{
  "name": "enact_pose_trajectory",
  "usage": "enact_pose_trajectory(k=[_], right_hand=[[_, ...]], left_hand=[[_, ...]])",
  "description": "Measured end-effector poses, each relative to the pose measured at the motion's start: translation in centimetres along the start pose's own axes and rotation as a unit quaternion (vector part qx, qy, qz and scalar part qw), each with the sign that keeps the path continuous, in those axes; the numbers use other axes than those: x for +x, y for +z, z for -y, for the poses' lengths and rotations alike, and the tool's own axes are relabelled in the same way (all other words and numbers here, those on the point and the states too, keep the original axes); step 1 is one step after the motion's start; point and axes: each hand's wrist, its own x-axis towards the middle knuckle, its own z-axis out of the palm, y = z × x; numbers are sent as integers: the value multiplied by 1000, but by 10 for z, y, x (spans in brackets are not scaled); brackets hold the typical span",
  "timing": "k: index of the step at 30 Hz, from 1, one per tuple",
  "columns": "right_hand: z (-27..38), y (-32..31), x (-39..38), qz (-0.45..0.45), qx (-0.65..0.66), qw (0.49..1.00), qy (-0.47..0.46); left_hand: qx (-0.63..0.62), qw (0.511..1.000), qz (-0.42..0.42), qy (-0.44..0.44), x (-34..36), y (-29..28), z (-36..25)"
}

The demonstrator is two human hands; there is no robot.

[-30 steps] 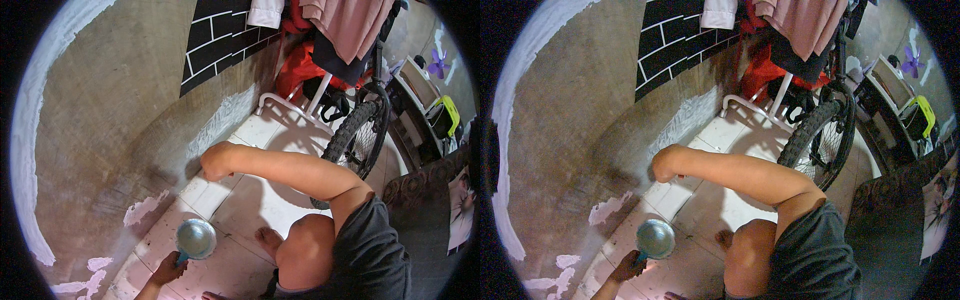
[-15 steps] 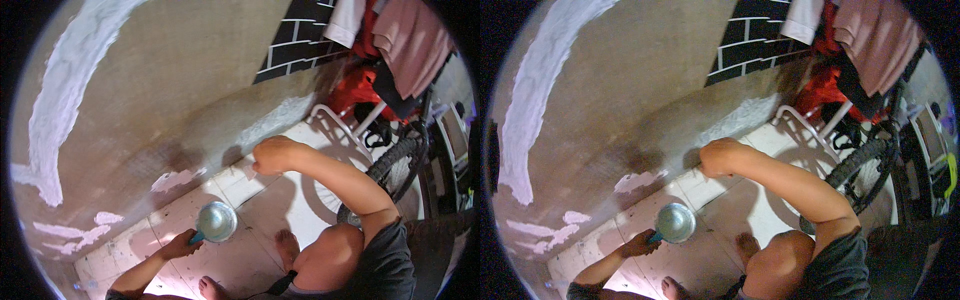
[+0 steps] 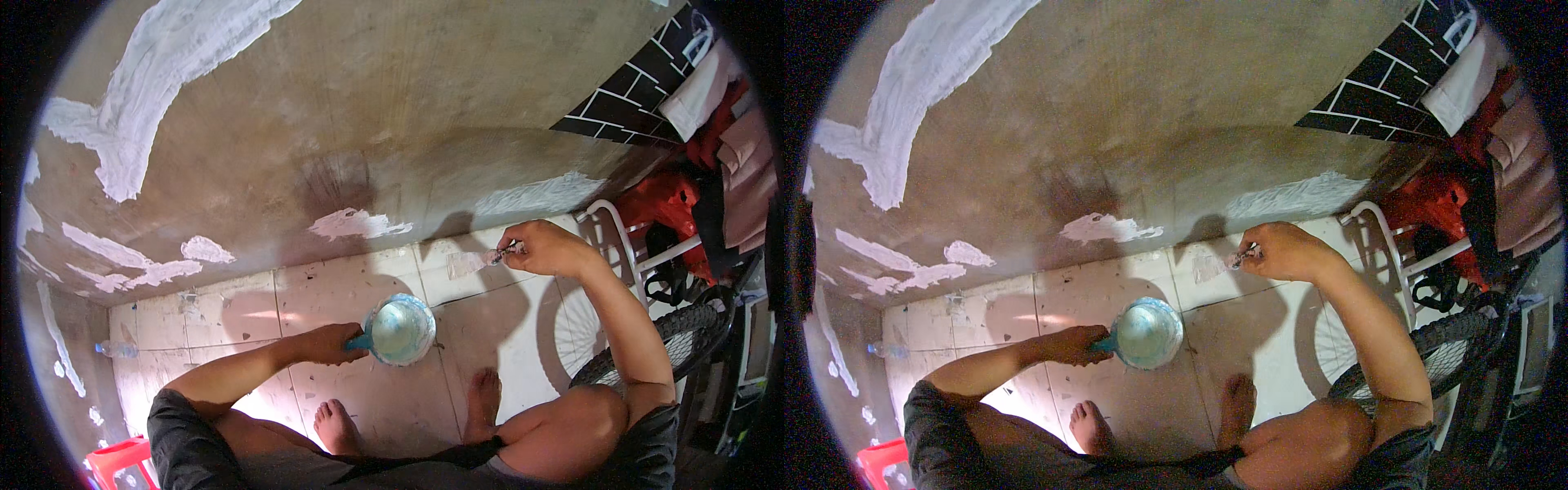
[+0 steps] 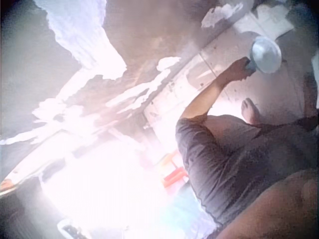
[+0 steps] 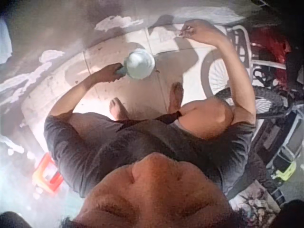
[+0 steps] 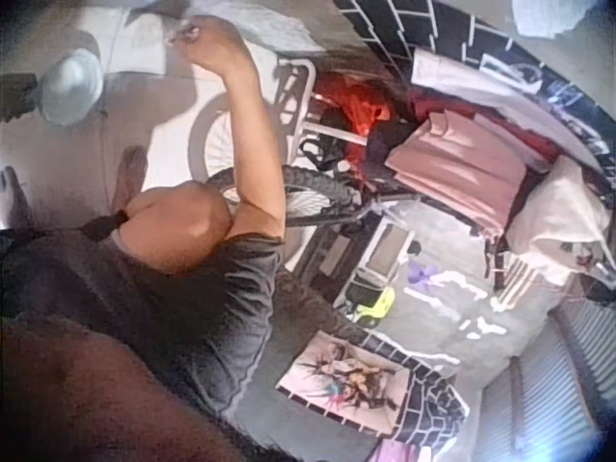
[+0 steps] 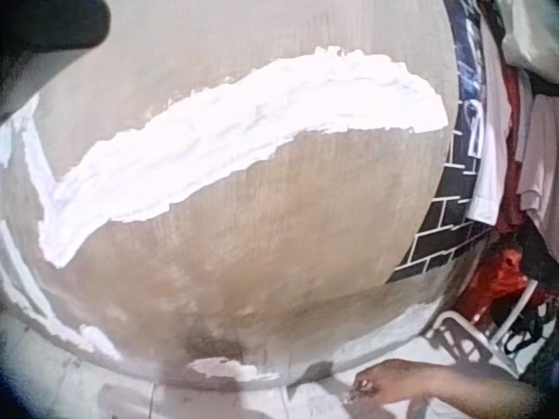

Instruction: The person applies white compound from a container onto a wall using a scraper tool.

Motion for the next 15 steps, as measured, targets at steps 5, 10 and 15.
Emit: enact_pose_trajectory(k=[5,10,15], right_hand=[[-9,21,14,-21,7,1000,-2],[-27,50,27,-54,-29,998,5],[-43,67,40,-68,-46,997,9]], left_hand=[[28,998,-30,41,-3,2,5],[53,996,-42,62,-1,1,7],[91,987,-77,104,9,7,33]])
